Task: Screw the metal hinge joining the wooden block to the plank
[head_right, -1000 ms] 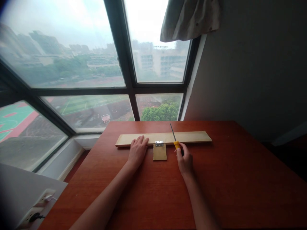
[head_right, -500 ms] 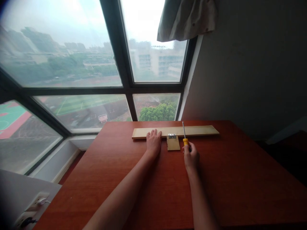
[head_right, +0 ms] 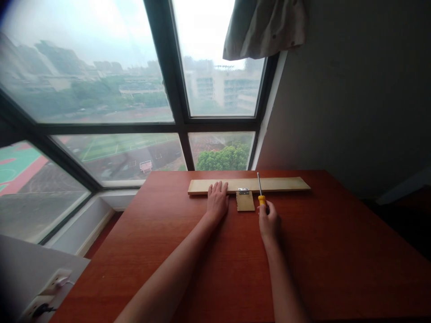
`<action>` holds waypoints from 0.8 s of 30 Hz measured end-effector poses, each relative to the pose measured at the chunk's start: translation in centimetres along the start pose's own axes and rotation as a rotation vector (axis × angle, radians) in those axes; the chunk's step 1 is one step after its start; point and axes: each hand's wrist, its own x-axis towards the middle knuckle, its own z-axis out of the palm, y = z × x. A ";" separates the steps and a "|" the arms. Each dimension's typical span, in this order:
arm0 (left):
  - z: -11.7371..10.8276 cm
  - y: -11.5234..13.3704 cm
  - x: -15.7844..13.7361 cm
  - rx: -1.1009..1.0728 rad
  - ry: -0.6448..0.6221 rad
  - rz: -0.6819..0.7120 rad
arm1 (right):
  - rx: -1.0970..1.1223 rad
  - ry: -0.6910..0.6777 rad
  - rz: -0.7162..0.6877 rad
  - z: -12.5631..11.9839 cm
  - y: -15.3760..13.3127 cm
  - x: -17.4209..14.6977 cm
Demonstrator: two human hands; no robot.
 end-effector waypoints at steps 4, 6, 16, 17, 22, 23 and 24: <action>-1.6 -0.6 -2.0 -0.030 0.078 0.114 | -0.097 0.052 -0.080 0.4 -0.2 0.5; -2.4 -1.0 -3.3 -0.053 0.102 0.164 | -0.130 0.049 -0.131 0.7 -0.4 0.9; -5.1 -3.5 -7.5 -0.289 -0.027 0.144 | -0.237 -0.015 -0.227 1.8 0.0 3.7; -5.4 -3.6 -7.8 -0.306 -0.037 0.143 | -0.240 -0.008 -0.228 1.9 0.1 3.8; -6.4 -3.6 -9.1 -0.344 -0.085 0.113 | -0.238 0.028 -0.240 2.3 0.0 3.4; -6.5 -3.6 -9.2 -0.353 -0.089 0.105 | -0.234 0.033 -0.246 2.3 -0.1 3.3; -6.6 -3.5 -9.3 -0.367 -0.090 0.097 | -0.230 0.038 -0.253 2.3 -0.1 3.2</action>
